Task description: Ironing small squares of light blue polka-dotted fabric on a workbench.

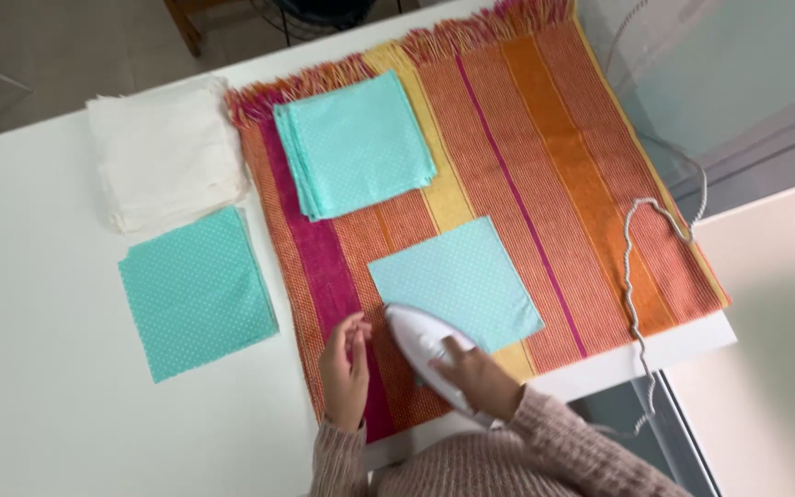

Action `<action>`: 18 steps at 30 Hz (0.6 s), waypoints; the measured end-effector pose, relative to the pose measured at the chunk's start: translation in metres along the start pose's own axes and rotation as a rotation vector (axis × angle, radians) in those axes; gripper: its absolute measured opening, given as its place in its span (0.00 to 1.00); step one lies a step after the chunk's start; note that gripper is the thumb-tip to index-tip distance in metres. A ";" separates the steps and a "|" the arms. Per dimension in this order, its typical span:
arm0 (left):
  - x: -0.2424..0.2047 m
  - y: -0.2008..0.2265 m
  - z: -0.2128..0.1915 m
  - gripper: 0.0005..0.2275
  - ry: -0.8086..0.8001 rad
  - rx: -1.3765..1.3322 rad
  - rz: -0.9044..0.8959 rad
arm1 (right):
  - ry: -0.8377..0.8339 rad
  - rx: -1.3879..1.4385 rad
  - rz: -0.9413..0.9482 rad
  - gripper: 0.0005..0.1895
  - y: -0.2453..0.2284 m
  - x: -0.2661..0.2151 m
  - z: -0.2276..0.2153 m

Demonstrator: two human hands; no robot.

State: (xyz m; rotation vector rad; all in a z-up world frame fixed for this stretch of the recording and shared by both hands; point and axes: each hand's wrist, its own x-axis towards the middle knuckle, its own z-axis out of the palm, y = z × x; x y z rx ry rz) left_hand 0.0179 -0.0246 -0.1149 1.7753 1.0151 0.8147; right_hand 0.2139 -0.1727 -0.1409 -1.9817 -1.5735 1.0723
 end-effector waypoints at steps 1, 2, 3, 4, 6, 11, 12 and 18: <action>0.003 -0.014 0.011 0.13 0.015 0.187 0.139 | 0.039 -0.076 -0.052 0.17 0.025 0.001 0.003; -0.003 -0.018 0.018 0.13 0.005 0.186 0.134 | 0.038 -0.071 -0.042 0.17 0.038 -0.010 -0.006; -0.001 -0.023 0.026 0.17 0.013 0.277 0.197 | 0.078 -0.063 0.103 0.22 0.053 -0.015 -0.019; 0.000 -0.027 0.034 0.21 0.022 0.368 0.259 | 0.119 -0.055 0.249 0.27 0.068 -0.020 -0.033; 0.001 -0.035 0.055 0.23 -0.016 0.454 0.283 | 0.192 -0.066 0.234 0.22 0.110 -0.029 -0.056; -0.010 -0.049 0.093 0.27 -0.110 0.708 0.257 | 0.307 0.039 0.274 0.15 0.107 -0.043 -0.109; -0.011 -0.053 0.097 0.27 -0.100 0.817 0.307 | 0.321 0.172 0.346 0.16 0.106 -0.043 -0.107; -0.007 -0.048 0.103 0.26 -0.076 0.910 0.345 | 0.303 0.336 0.384 0.15 0.066 -0.038 -0.132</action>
